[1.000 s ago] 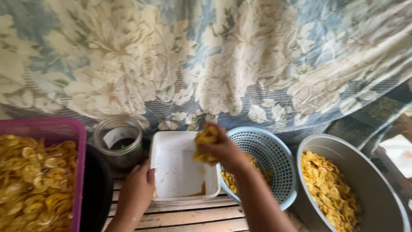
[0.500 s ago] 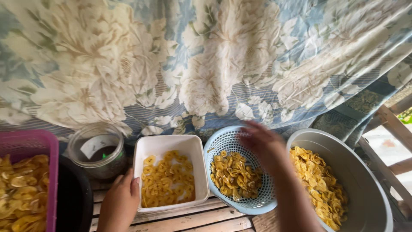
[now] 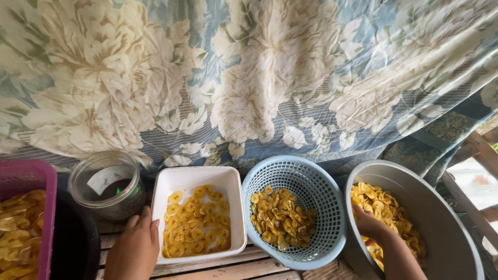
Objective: The person transfers banana chips from a large purple basket into white containers and a blue basket by hand, then uses a green scoop to fill a clear jar with chips from a white container.
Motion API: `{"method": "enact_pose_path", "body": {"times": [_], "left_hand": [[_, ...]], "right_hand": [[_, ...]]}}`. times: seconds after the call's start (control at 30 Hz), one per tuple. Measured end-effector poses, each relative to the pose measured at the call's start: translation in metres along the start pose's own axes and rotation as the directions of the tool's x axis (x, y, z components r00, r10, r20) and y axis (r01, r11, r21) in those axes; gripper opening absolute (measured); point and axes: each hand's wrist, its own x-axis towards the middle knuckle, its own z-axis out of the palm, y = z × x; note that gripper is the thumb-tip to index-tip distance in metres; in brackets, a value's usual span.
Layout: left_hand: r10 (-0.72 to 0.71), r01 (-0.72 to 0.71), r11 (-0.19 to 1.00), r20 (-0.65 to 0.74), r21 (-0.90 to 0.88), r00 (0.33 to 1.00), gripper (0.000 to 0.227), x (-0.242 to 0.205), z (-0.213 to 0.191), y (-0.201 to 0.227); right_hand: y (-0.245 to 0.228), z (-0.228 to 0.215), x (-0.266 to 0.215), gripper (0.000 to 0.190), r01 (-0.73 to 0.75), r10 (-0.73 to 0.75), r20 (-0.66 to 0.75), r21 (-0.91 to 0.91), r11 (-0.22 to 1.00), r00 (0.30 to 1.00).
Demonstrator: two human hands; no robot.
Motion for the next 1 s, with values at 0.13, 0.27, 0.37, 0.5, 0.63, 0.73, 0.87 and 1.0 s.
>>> {"method": "enact_pose_path", "body": {"times": [0.13,0.27,0.37,0.5,0.63,0.73,0.87,1.0], "left_hand": [[0.127,-0.127,0.992,0.045,-0.007,0.991,0.044,0.000,-0.022,0.080],[0.781,-0.807,0.590,-0.242,-0.018,0.576,0.008,0.026,0.036,0.192],[0.825,-0.859,0.432,0.265,0.274,0.499,0.017,0.055,0.109,0.239],[0.691,-0.859,0.312,0.523,0.407,0.499,0.026,0.079,0.212,0.250],[0.658,-0.816,0.392,0.491,0.425,0.571,0.027,0.076,0.240,0.236],[0.663,-0.825,0.395,0.496,0.404,0.560,0.024,0.072,0.199,0.238],[0.731,-0.843,0.508,0.427,0.180,0.532,0.013,0.062,0.117,0.245],[0.798,-0.802,0.592,0.086,0.071,0.597,0.008,0.057,0.043,0.230]], "right_hand": [[-0.002,0.002,0.004,0.115,-0.010,0.008,-0.018,-0.101,0.995,1.000],[0.009,0.008,0.017,0.113,0.007,-0.017,-0.068,-0.158,0.987,0.998],[0.007,0.006,0.022,0.109,-0.005,0.001,-0.031,-0.129,0.992,1.000],[0.017,0.009,0.021,0.109,0.005,-0.008,-0.021,-0.117,0.993,1.000],[0.018,0.008,0.012,0.107,0.058,-0.065,-0.044,-0.153,0.987,0.997],[0.017,0.001,0.000,0.109,0.003,-0.001,0.033,-0.048,0.999,0.999],[0.028,-0.017,-0.009,0.084,0.036,-0.045,0.044,0.185,0.982,0.998],[0.051,-0.036,-0.017,0.071,-0.075,0.085,-0.004,0.434,0.898,0.996]]}}
